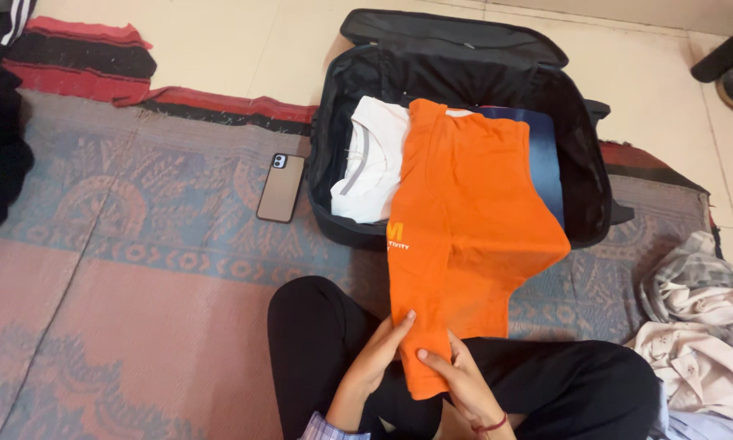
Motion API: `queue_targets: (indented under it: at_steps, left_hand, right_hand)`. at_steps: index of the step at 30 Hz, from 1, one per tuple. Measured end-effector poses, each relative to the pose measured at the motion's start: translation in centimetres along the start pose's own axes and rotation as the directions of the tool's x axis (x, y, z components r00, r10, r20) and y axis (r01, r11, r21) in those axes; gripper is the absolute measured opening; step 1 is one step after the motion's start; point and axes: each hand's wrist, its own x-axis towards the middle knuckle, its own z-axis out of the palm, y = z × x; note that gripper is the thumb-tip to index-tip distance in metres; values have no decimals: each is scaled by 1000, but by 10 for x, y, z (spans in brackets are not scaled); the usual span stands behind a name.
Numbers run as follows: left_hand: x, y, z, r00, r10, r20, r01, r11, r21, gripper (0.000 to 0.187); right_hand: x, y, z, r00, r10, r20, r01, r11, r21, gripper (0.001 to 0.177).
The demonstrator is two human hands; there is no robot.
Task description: The person folds an orange shirt by hand and places it into a suitcase that already contains folded pants and a white shirt.
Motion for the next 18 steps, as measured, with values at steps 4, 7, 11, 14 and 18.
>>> queue_targets:
  at_steps: [4, 7, 11, 14, 18]
  left_hand:
    - [-23, -16, -8, 991, -127, 42, 132, 980, -147, 58]
    - [-38, -38, -14, 987, -161, 26, 163, 983, -80, 54]
    - [-47, -60, -15, 1000, 5, -11, -5, 1000, 23, 43]
    - [-49, -66, -7, 989, 115, -93, -101, 984, 147, 37]
    - [-58, -52, 5, 958, 144, -246, -31, 910, 413, 34]
  right_hand:
    - [7, 17, -6, 999, 28, 16, -31, 985, 167, 50]
    - [12, 35, -18, 999, 52, -3, -52, 999, 3, 55]
    - [6, 31, -13, 998, -6, 58, 13, 992, -124, 38]
    - [0, 17, 4, 998, -54, 23, 57, 983, -176, 33]
    - [-9, 1, 17, 944, -197, -264, -37, 732, -680, 40]
